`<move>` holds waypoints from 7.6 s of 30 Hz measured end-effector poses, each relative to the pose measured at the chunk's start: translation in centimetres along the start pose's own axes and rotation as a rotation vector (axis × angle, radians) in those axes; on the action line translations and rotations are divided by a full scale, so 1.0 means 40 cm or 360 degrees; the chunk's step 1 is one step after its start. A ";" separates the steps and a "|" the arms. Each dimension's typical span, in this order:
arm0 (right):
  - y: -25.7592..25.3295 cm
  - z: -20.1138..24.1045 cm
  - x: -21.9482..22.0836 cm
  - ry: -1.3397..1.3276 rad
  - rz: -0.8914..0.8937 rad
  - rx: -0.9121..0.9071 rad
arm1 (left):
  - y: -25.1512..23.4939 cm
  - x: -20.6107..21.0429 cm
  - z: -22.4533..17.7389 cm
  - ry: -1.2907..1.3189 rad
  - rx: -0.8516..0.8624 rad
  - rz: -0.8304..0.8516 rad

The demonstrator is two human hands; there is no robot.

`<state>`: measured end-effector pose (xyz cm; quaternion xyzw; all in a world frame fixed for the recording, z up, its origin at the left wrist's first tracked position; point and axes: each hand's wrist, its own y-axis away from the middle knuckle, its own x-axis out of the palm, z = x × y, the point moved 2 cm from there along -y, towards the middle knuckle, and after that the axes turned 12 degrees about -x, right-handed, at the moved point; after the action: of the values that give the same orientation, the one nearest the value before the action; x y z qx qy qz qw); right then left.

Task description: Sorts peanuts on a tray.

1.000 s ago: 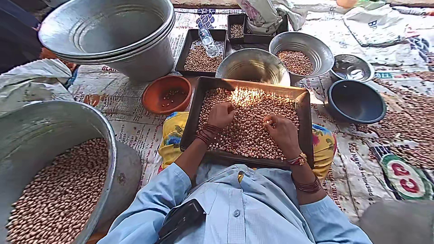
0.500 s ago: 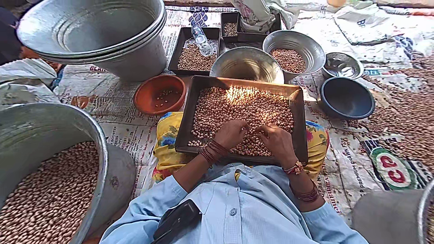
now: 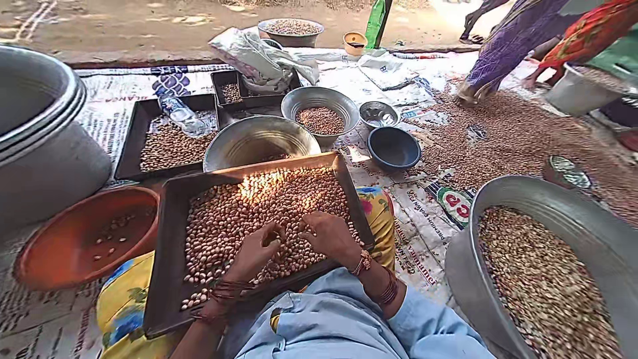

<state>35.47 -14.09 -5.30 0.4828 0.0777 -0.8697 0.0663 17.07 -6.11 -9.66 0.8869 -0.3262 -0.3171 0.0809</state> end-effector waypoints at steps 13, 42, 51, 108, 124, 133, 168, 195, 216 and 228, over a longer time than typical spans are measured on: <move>0.035 -0.040 -0.018 0.0002 -0.0104 -0.0129 | 0.078 -0.351 0.100 -0.0702 -0.0167 -0.1141; 0.036 -0.061 -0.099 0.0125 0.0326 0.0524 | 0.069 -0.209 0.045 -0.0702 -0.0382 -0.0385; 0.058 -0.043 -0.021 0.0228 0.0810 0.0609 | 0.089 -0.076 0.039 -0.1084 -0.0724 0.0083; 0.063 -0.149 -0.044 -0.0119 -0.0237 0.0012 | 0.082 -0.101 0.007 -0.0387 -0.0568 -0.0134; 0.085 -0.171 -0.031 -0.0174 -0.0137 0.0175 | 0.063 -0.244 0.054 -0.0618 -0.0370 -0.0880; 0.071 -0.138 -0.046 -0.0106 -0.0215 0.0085 | -0.013 -0.142 0.041 -0.0956 -0.0322 -0.0719; 0.076 0.004 0.065 -0.0002 0.0099 -0.0009 | 0.080 -0.084 0.092 -0.0175 -0.0062 -0.0465; 0.047 0.017 0.071 0.0029 0.0250 -0.0246 | 0.079 -0.031 0.036 0.0265 -0.0213 0.0360; 0.041 0.027 0.026 -0.0120 -0.0011 -0.0375 | 0.065 -0.357 0.038 -0.0801 -0.0090 -0.1124; 0.051 -0.017 0.009 -0.0110 0.0011 -0.0259 | -0.023 -0.244 0.075 -0.1116 -0.0634 -0.0828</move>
<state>36.25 -15.95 -6.11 0.4459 0.1440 -0.8765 0.1109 10.00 0.96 -7.37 0.7459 -0.0339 -0.6631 0.0524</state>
